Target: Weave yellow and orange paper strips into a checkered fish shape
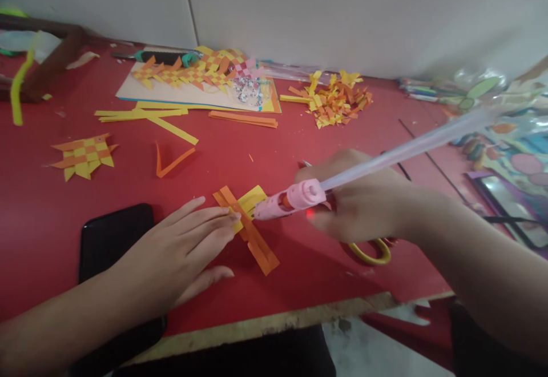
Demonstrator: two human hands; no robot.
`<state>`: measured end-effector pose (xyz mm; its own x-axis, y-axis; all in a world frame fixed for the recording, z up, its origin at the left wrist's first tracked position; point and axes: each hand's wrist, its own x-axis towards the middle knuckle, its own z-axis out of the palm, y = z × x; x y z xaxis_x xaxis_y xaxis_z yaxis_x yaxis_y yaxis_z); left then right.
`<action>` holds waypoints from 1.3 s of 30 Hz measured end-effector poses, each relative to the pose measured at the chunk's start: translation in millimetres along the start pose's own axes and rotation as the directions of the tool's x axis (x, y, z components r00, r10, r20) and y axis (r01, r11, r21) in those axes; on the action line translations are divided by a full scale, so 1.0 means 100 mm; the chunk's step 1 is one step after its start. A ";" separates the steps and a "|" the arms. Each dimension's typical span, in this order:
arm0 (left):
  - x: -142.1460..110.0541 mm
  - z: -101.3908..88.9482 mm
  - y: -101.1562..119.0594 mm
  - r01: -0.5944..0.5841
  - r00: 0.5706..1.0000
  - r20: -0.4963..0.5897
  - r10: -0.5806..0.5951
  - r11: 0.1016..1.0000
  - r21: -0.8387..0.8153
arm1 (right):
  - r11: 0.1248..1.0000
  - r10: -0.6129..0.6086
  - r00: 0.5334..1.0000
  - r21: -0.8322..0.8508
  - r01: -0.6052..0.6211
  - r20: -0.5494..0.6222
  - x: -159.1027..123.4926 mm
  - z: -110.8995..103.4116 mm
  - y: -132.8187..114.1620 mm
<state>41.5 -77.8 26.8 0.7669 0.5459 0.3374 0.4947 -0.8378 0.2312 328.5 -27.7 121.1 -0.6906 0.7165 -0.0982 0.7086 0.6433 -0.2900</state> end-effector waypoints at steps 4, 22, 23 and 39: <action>0.00 -0.02 -0.01 0.002 0.999 0.033 -0.002 1.000 -0.014 | 0.996 0.035 0.999 0.088 -0.035 -0.001 -0.04 0.06 -0.01; 0.01 -0.03 0.00 0.001 0.999 0.035 -0.001 1.000 -0.013 | 0.996 0.026 1.000 0.086 -0.024 -0.013 0.09 0.17 -0.07; 0.01 -0.03 0.00 0.000 0.999 0.036 0.000 1.000 -0.012 | 0.996 0.025 1.000 0.084 -0.024 -0.010 0.09 0.17 -0.07; 0.02 -0.05 -0.01 0.005 0.999 0.048 -0.003 0.999 -0.032 | 1.000 0.002 0.997 0.024 0.000 -0.079 0.11 0.18 -0.09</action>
<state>40.1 -75.9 31.7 0.7840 0.5477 0.2922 0.4853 -0.8343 0.2618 311.5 -30.4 105.8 -0.6755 0.7370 -0.0229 0.7050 0.6365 -0.3129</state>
